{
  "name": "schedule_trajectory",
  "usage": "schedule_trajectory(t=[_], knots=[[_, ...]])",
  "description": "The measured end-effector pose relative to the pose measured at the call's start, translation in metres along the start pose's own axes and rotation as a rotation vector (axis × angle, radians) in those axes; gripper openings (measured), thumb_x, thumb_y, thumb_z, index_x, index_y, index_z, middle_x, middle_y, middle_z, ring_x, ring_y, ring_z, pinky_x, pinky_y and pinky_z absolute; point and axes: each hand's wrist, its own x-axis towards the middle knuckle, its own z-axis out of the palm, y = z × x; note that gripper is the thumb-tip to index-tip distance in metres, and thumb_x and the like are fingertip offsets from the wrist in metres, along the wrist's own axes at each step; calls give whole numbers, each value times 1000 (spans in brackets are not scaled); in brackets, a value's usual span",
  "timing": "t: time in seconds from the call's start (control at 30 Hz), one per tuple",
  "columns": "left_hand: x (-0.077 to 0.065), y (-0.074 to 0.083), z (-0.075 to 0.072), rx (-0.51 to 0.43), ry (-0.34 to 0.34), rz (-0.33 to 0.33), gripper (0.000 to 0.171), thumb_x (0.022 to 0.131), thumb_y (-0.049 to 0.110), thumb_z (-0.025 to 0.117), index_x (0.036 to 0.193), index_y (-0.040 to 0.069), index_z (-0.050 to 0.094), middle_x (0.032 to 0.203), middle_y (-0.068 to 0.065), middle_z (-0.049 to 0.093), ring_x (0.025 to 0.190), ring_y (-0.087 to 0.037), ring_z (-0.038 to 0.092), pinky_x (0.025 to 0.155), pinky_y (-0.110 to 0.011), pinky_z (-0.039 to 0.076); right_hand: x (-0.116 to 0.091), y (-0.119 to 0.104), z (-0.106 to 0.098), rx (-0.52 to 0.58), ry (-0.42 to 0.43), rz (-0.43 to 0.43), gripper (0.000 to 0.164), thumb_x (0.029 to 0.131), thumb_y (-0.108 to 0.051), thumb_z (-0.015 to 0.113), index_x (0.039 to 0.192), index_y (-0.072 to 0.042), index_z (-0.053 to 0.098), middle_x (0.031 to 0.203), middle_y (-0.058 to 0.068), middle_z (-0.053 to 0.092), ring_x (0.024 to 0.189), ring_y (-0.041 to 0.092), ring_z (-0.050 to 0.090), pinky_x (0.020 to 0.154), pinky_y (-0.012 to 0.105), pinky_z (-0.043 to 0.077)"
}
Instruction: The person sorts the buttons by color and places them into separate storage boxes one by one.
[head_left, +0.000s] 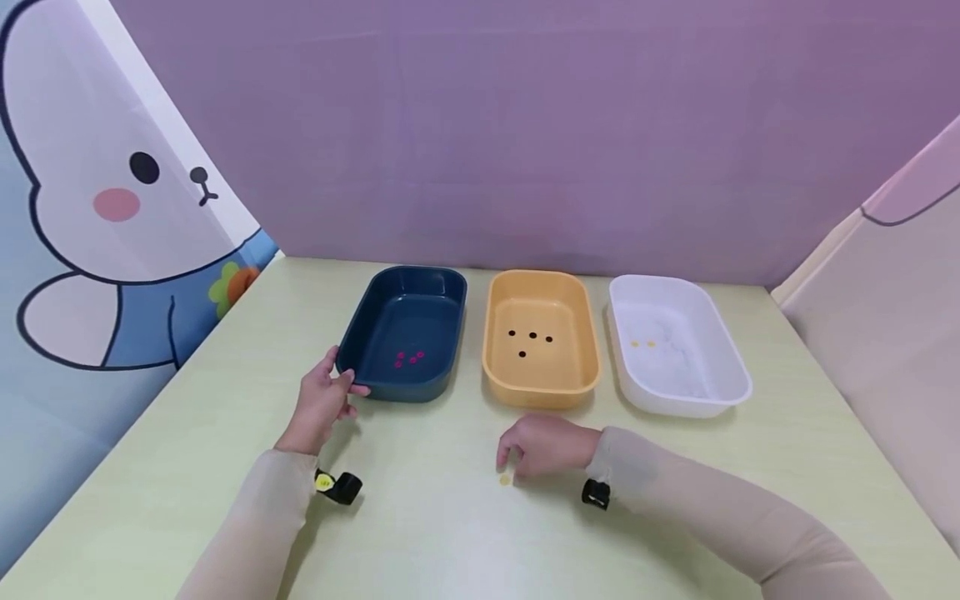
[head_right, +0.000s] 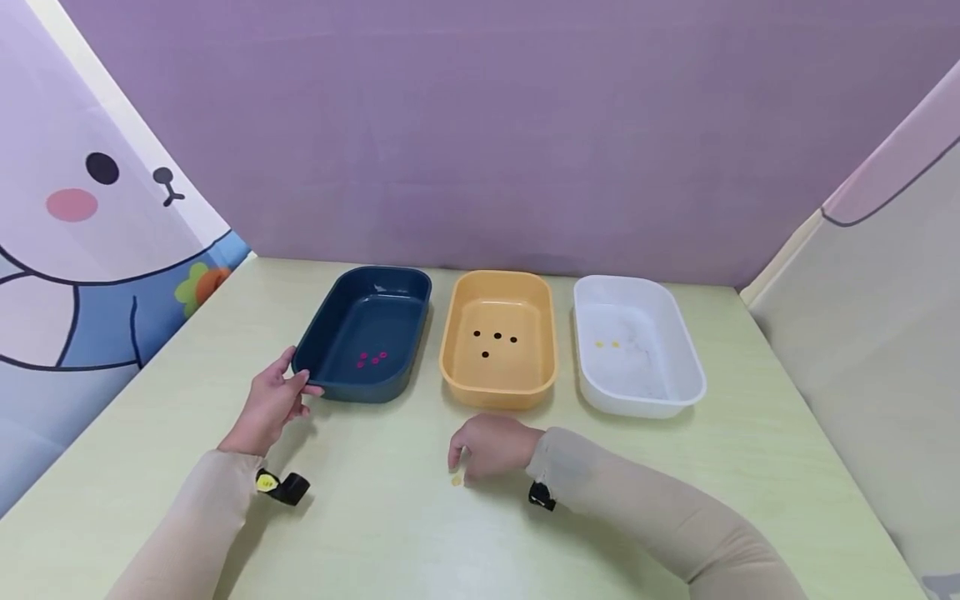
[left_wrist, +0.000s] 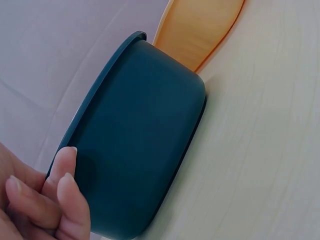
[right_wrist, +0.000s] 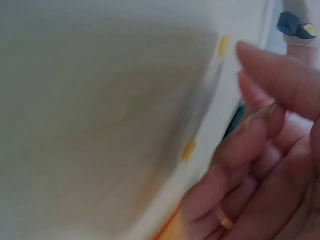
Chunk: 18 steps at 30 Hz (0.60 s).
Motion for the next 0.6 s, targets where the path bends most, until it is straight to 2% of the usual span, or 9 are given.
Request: schedule_trajectory(t=[0.13, 0.27, 0.43, 0.6], knots=[[1, 0, 0, 1, 2, -1, 62, 104, 9, 36, 154, 11, 0, 65, 9, 64, 41, -7, 44, 45, -19, 41, 3, -2, 4, 67, -8, 86, 17, 72, -5, 80, 80, -18, 73, 70, -13, 59, 64, 5, 45, 65, 24, 41], [1, 1, 0, 7, 9, -4, 62, 104, 10, 36, 154, 11, 0, 65, 8, 64, 42, -7, 45, 45, -18, 41, 6, -3, 8, 59, -5, 134, 18, 71, -8, 82, 74, -22, 72, 77, -14, 62, 71, 7, 48, 71, 27, 42], [0, 2, 1, 3, 12, -16, 62, 104, 10, 36, 155, 12, 1, 65, 8, 64, 42, -7, 48, 45, -18, 41, 9, -2, 11, 61, 5, 154, 19, 71, -7, 81, 71, -23, 71, 73, -13, 58, 70, 8, 46, 67, 27, 40], [-1, 3, 1, -2, 8, -19, 62, 104, 10, 37, 155, 12, 1, 65, 7, 65, 43, -7, 49, 44, -19, 40, 9, -1, 12, 79, -5, 142, 19, 72, -6, 80, 71, -22, 70, 73, -13, 59, 70, 8, 47, 69, 27, 40]])
